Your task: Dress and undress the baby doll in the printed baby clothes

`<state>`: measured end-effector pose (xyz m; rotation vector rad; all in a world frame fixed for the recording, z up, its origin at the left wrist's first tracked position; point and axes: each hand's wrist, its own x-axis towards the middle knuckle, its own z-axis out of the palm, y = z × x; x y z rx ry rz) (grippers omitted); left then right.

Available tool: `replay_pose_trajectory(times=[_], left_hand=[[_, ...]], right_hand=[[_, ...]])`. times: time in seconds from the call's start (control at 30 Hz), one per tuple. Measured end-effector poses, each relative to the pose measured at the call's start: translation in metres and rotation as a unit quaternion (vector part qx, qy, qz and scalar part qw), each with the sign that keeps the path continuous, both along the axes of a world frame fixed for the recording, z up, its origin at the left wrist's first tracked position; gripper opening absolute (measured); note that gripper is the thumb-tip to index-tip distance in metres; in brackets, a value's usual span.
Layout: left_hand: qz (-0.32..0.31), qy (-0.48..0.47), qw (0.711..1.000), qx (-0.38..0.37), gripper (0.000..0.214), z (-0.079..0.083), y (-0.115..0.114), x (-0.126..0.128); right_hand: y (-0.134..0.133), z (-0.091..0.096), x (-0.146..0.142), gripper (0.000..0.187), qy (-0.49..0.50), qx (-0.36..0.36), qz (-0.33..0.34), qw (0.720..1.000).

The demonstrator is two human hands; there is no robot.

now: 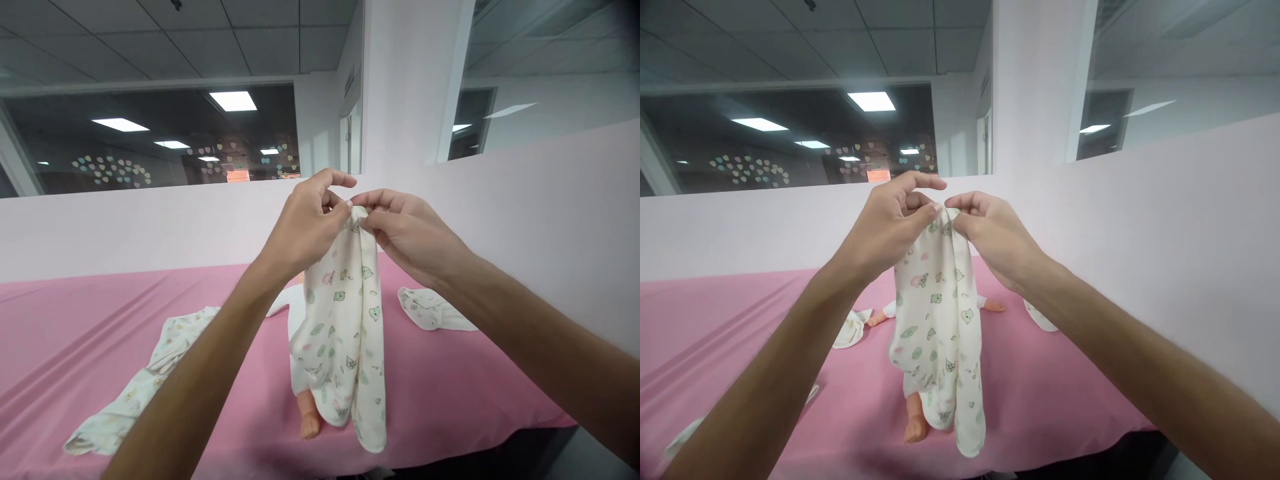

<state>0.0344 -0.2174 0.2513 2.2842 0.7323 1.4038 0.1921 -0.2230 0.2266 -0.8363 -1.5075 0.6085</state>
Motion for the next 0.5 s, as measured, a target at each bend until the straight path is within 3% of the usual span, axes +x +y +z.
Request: replay_pose_trajectory(times=[0.2,0.5], left_hand=[[-0.013,0.029,0.999,0.029,0.03,0.002,-0.002,-0.003],[0.013,0.055,0.993,0.103,0.028,-0.013,0.007,0.008]], right_hand=[[0.005,-0.001,0.006,0.021,-0.015,0.015,-0.031,0.999],[-0.013,-0.005,0.001,0.016,0.052,-0.071,0.128,0.988]])
